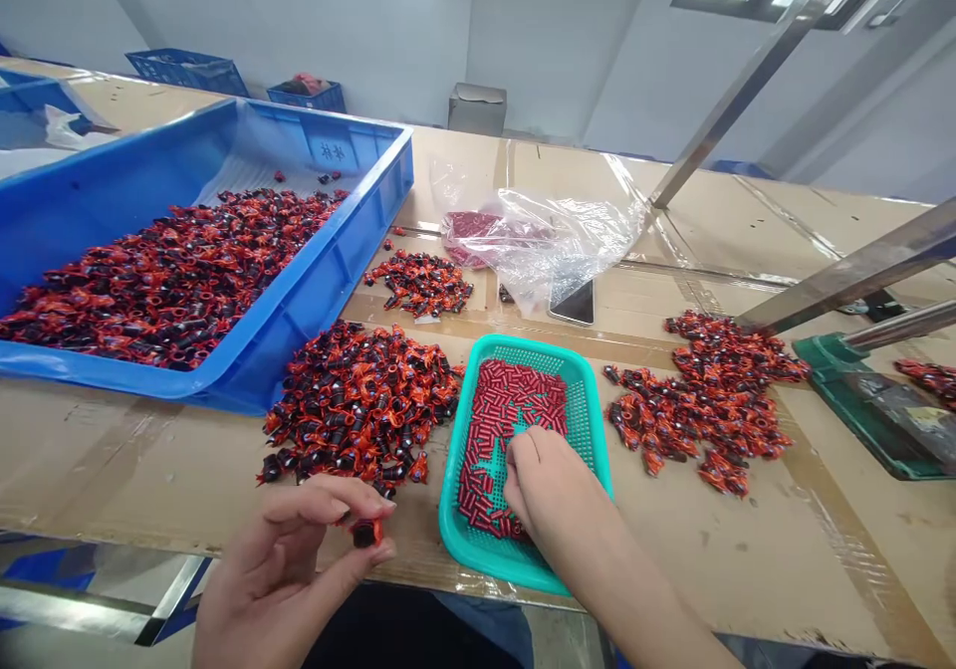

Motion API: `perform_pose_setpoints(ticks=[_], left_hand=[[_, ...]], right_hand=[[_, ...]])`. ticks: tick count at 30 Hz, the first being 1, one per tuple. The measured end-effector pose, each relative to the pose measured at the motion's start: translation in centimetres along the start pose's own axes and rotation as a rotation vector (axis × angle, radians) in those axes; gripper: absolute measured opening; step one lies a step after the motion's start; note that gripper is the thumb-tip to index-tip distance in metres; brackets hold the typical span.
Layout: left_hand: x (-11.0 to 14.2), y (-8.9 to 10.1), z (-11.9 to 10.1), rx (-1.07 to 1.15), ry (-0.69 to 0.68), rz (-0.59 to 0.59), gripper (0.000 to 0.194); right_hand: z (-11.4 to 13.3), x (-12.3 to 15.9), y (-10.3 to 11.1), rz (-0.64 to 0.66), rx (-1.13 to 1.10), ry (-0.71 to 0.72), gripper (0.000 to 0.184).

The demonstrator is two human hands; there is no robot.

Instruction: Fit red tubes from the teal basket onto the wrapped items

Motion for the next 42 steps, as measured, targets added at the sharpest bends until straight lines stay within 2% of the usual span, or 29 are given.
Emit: perform_pose_setpoints(ticks=[3, 6, 12, 14, 16, 21, 23, 27, 32, 36, 39, 42], left_hand=[[-0.2, -0.4, -0.9, -0.093, -0.118, 0.004, 0.034], [0.2, -0.7, -1.5, -0.174, -0.208, 0.028, 0.029], [0.7, -1.2, -1.8, -0.187, -0.203, 0.051, 0.022], [0.6, -1.4, -1.8, -0.185, -0.205, 0.049, 0.020], [0.6, -1.6, -1.9, -0.186, -0.218, 0.052, 0.021], [0.6, -2.3, -2.0, -0.198, -0.242, 0.075, 0.022], [0.6, -2.5, -2.0, -0.203, -0.226, 0.077, 0.021], [0.4, -3.0, -2.5, -0.230, -0.243, 0.114, 0.021], [0.4, -3.8, -3.4, -0.277, -0.343, 0.196, 0.018], [1.3, -4.7, -3.3, -0.318, -0.317, 0.327, 0.016], [1.4, -4.5, -3.7, -0.299, -0.308, 0.280, 0.019], [1.0, -4.3, -4.3, -0.285, -0.318, 0.207, 0.023]], right_hand=[[0.3, 0.0, 0.0, 0.015, -0.020, 0.006, 0.010], [0.5, 0.1, -0.6, 0.027, -0.039, 0.023, 0.013], [0.3, -0.4, -1.4, 0.004, -0.073, 0.026, 0.026], [0.6, -0.5, -0.3, -0.025, -0.100, 0.018, 0.027], [1.5, -0.5, 1.7, -0.038, -0.202, 0.015, 0.024], [5.0, 0.6, 6.9, -0.089, -0.759, 0.050, 0.022], [6.2, 1.1, 7.6, -0.134, -0.861, 0.086, 0.018], [6.8, 1.9, 6.9, -0.278, -0.927, 0.068, 0.017], [7.5, 2.6, 7.0, -0.532, -0.772, 0.108, 0.016], [8.5, 2.8, 6.8, -0.698, -0.714, 0.063, 0.015], [9.1, 2.9, 6.4, -0.757, -0.724, 0.049, 0.016], [8.8, 3.3, 6.3, -0.814, -0.753, 0.010, 0.019]])
Point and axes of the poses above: each hand's wrist, its own x-axis away from the middle knuckle, its own y-axis out of the back of the hand, z = x × y, the point moved 8 cm from there along -x, towards the middle knuckle, and after that the axes turned 4 degrees about z, right-handed, at the moved point
